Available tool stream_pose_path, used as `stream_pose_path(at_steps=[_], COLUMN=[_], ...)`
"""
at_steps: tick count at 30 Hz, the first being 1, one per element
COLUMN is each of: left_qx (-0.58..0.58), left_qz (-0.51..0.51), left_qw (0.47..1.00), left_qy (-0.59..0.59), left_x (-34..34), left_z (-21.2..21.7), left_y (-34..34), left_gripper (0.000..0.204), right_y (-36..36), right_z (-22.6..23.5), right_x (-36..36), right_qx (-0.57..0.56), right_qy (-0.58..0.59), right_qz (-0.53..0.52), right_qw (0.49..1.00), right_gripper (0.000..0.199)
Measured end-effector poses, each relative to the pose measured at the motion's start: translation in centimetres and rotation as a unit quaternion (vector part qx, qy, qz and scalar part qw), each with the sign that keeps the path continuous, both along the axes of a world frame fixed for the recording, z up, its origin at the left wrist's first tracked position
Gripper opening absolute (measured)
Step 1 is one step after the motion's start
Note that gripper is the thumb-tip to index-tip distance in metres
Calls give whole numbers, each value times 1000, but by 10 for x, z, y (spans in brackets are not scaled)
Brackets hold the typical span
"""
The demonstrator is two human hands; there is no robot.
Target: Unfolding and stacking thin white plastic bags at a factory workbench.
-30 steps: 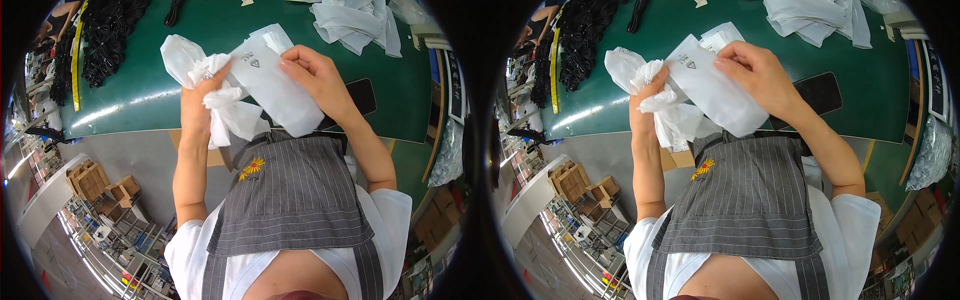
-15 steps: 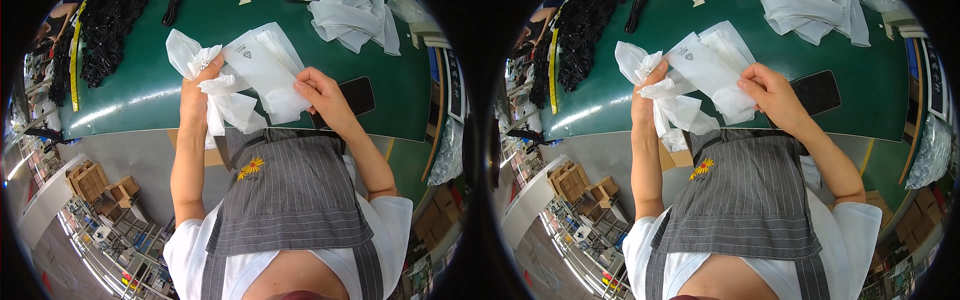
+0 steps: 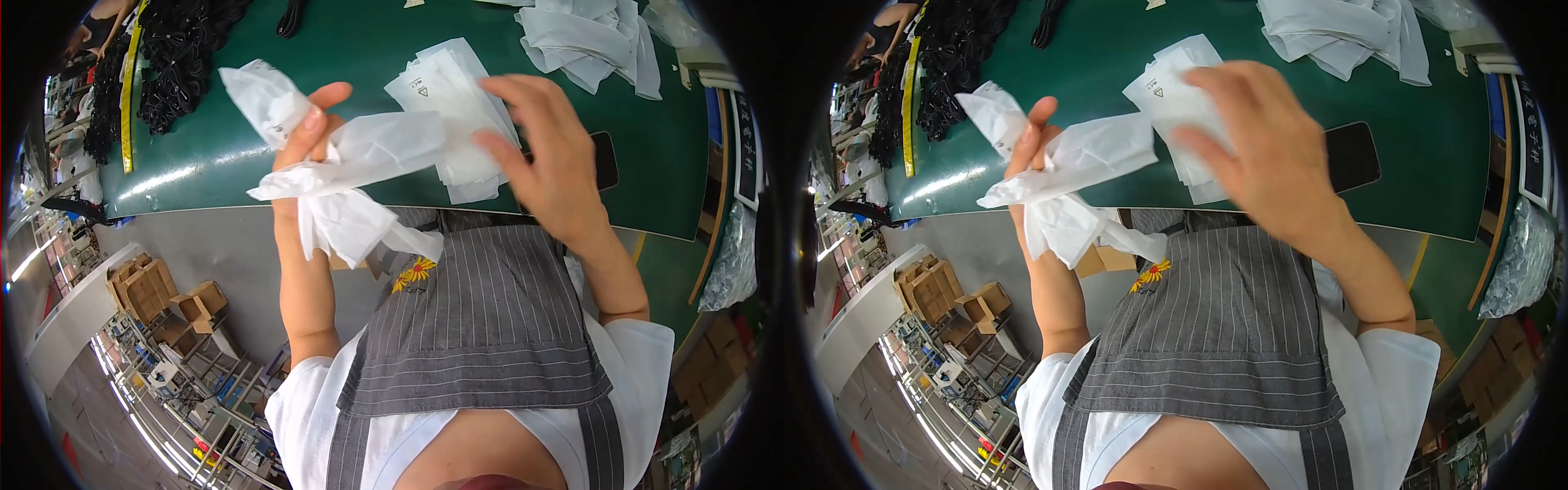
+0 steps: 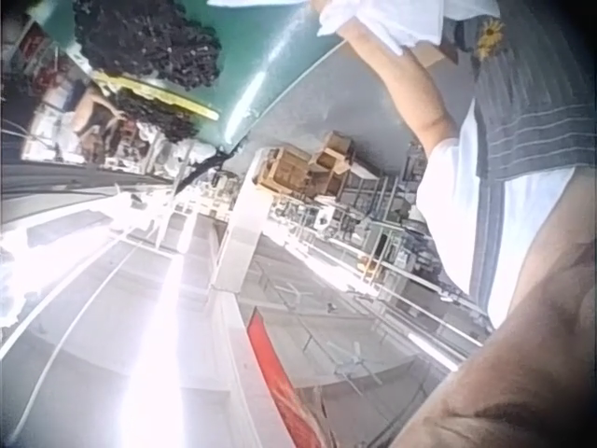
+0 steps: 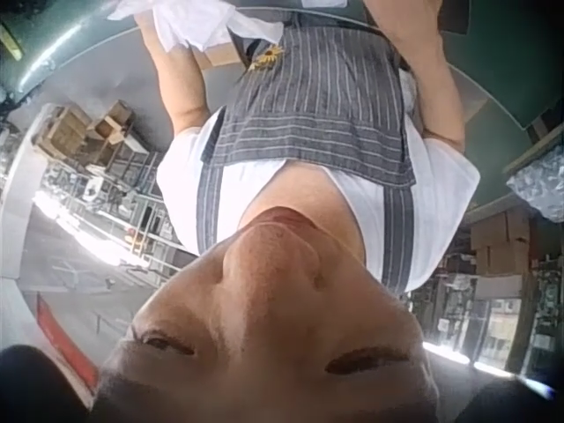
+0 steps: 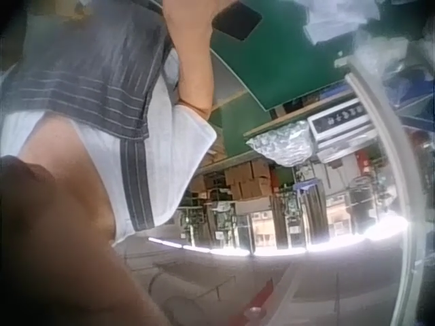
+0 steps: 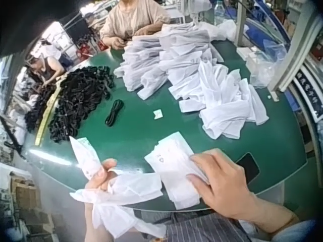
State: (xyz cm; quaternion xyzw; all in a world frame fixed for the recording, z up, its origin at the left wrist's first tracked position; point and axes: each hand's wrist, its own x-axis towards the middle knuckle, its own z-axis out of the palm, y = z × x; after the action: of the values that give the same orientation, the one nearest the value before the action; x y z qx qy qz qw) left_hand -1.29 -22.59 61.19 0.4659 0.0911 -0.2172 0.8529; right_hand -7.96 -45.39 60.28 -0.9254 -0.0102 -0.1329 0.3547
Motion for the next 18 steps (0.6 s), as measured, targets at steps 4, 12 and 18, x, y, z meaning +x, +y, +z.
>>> stream_pose_path(at_steps=[4, 12, 18], left_qx=[40, 129, 272], left_qz=[-11, -29, -25], left_qw=[997, 989, 955], left_qy=[62, -70, -116], left_x=[1, -6, -11], left_z=[5, -7, 4], left_y=[-24, -7, -26], left_gripper=[30, 28, 46], right_y=[42, 26, 38], right_z=[6, -3, -18], right_x=[19, 13, 6], right_qx=[129, 384, 123], right_qy=[-100, 210, 18], right_qz=[160, 115, 48], right_qw=[974, 892, 991], right_gripper=[43, 15, 16])
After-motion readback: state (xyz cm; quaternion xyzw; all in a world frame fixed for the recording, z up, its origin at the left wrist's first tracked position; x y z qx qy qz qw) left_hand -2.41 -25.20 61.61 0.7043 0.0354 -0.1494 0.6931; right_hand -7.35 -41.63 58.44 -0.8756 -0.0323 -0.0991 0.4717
